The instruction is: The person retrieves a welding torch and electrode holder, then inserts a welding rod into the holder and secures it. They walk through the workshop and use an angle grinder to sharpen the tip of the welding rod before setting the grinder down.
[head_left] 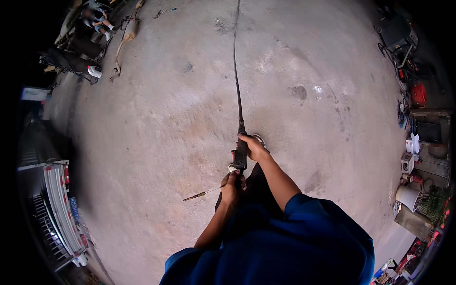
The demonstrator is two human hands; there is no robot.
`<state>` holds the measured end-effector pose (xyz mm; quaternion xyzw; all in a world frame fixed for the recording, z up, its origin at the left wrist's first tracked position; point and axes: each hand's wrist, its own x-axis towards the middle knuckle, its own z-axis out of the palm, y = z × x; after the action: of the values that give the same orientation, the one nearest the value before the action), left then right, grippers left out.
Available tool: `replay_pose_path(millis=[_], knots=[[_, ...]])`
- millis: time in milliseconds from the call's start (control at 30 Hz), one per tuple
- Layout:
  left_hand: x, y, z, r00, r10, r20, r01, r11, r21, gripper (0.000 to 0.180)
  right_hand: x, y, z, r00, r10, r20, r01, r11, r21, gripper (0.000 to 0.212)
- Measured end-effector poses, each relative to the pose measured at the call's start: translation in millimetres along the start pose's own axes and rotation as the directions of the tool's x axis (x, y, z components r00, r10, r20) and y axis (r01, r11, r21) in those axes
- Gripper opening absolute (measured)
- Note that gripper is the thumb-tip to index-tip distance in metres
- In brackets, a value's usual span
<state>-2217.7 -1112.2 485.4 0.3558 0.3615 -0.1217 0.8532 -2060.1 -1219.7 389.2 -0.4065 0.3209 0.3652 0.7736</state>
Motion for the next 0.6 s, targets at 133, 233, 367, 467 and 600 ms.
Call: replay_pose_path(millis=[133,233,367,467,600], knots=[[-9,53,47,0.987,0.152,-0.045,-0.142,0.975,0.170,0.025,58,-98,45,0.975,0.155,0.161,-0.103,0.951,-0.290,0.053],[-26,71,59,0.978,0.202,-0.048,-0.164,0.893,0.419,0.031,120,-111,82,0.971,0.235,0.048,-0.224,0.960,-0.166,0.054],[-34,81,61,0.968,0.249,-0.023,-0.219,0.889,0.402,0.028,156,-106,89,0.977,0.209,-0.034,-0.206,0.976,0.069,0.034],[-32,57,39,0.966,0.243,-0.085,-0.207,0.930,0.304,0.029,135,-129,111,0.985,0.117,-0.127,-0.113,0.993,0.039,0.033],[-1,98,75,0.872,0.481,0.091,-0.490,0.856,0.164,0.028,-57,-294,208,0.897,-0.422,0.127,0.422,0.906,0.032,0.029]])
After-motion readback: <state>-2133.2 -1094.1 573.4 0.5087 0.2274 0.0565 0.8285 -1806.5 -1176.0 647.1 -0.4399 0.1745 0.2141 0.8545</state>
